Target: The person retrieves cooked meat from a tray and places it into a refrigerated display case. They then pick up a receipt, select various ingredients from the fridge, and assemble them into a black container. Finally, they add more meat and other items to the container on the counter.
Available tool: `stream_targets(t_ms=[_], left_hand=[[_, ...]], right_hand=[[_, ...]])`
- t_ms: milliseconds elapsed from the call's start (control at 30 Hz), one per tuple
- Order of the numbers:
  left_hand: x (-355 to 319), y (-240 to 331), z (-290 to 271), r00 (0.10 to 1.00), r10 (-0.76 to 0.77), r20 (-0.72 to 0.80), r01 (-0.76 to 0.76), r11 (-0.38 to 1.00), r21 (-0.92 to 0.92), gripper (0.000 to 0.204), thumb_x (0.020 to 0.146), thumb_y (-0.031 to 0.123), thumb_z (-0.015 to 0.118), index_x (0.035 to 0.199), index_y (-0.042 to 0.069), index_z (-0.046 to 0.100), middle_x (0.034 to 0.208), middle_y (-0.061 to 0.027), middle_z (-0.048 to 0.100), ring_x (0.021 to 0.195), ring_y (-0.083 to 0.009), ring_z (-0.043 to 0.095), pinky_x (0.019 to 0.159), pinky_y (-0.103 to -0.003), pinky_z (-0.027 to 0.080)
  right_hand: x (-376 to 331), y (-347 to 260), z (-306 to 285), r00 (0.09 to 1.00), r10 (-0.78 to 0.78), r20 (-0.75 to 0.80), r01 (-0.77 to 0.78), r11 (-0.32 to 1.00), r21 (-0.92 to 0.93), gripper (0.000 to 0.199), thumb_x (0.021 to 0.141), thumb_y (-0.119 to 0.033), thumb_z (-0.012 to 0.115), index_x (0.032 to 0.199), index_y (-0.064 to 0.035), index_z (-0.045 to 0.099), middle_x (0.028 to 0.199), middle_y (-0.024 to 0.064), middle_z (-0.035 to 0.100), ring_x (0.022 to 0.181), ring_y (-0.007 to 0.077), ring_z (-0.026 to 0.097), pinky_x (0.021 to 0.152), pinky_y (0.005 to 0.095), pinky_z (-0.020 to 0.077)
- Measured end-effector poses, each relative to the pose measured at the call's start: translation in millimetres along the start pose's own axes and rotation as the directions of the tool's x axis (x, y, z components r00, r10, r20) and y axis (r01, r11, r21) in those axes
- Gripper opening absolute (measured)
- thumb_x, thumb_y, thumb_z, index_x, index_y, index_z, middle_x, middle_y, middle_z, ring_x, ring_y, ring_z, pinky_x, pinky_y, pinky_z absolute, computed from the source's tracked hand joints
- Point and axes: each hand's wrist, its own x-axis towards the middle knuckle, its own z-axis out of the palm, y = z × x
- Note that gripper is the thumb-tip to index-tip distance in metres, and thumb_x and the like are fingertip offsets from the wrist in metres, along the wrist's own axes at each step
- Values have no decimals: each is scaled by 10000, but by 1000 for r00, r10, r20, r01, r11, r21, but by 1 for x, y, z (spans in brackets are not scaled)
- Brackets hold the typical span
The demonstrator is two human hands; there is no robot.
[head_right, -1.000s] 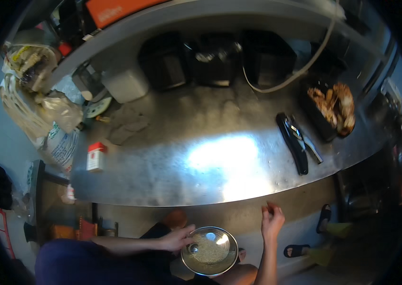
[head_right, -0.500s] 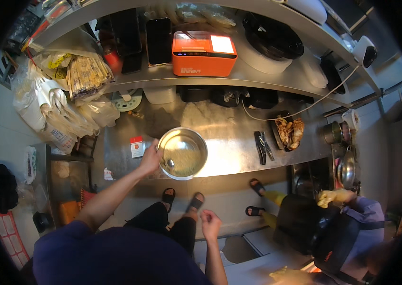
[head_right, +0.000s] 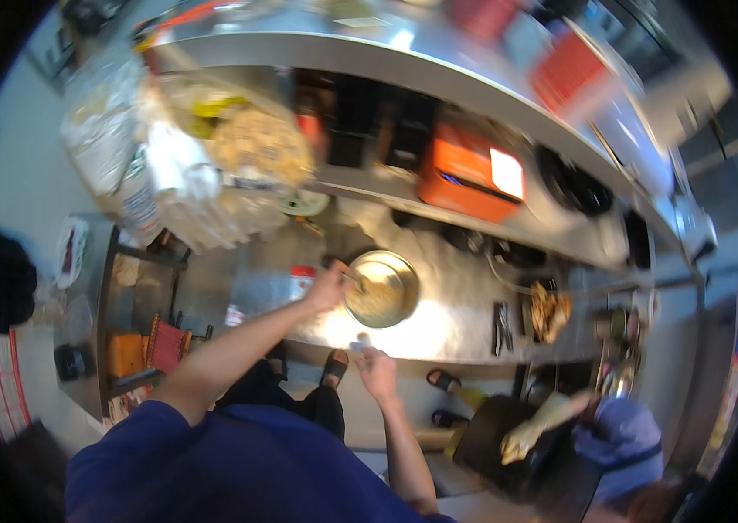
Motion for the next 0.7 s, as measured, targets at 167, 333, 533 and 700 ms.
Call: stream_targets(t_ms=[167, 333, 533, 700], left_hand=[[2, -8, -6, 902, 90, 423, -87, 996, -25, 713, 781, 476, 690, 1230, -11, 426, 1009, -289, 632, 907, -404, 649, 764, -496, 518], [-62, -23, -213, 775, 327, 542, -371, 928, -30, 404, 868, 258, 631, 1186, 24, 548, 1104, -226, 632, 978, -352, 639, 813, -438, 510], [-91, -233, -468, 967, -204, -153, 184, 974, -132, 262, 869, 214, 596, 1090, 88, 657, 848, -147, 686, 736, -267, 669, 690, -388, 532], [-90, -300, -666, 719, -171, -674, 159, 984, -80, 264, 838, 227, 685, 1029, 48, 651, 857, -142, 709, 743, -258, 688, 675, -368, 532]], right_hand=[[27, -57, 26, 966, -34, 257, 71, 988, -139, 322, 808, -264, 699, 965, 17, 695, 725, 180, 674, 705, 332, 671, 694, 419, 531], [70, -154, 105, 845, -114, 522, 222, 964, -148, 370, 816, -262, 737, 1056, 14, 681, 787, 168, 709, 753, 292, 704, 721, 365, 552], [168, -387, 236, 760, -335, 557, 412, 911, -16, 430, 835, -296, 716, 1125, 12, 646, 888, 195, 708, 822, 315, 700, 748, 395, 546], [286, -556, 295, 753, -491, 438, 520, 852, 62, 474, 819, -323, 744, 1135, 14, 639, 959, 203, 698, 878, 290, 689, 802, 361, 536]])
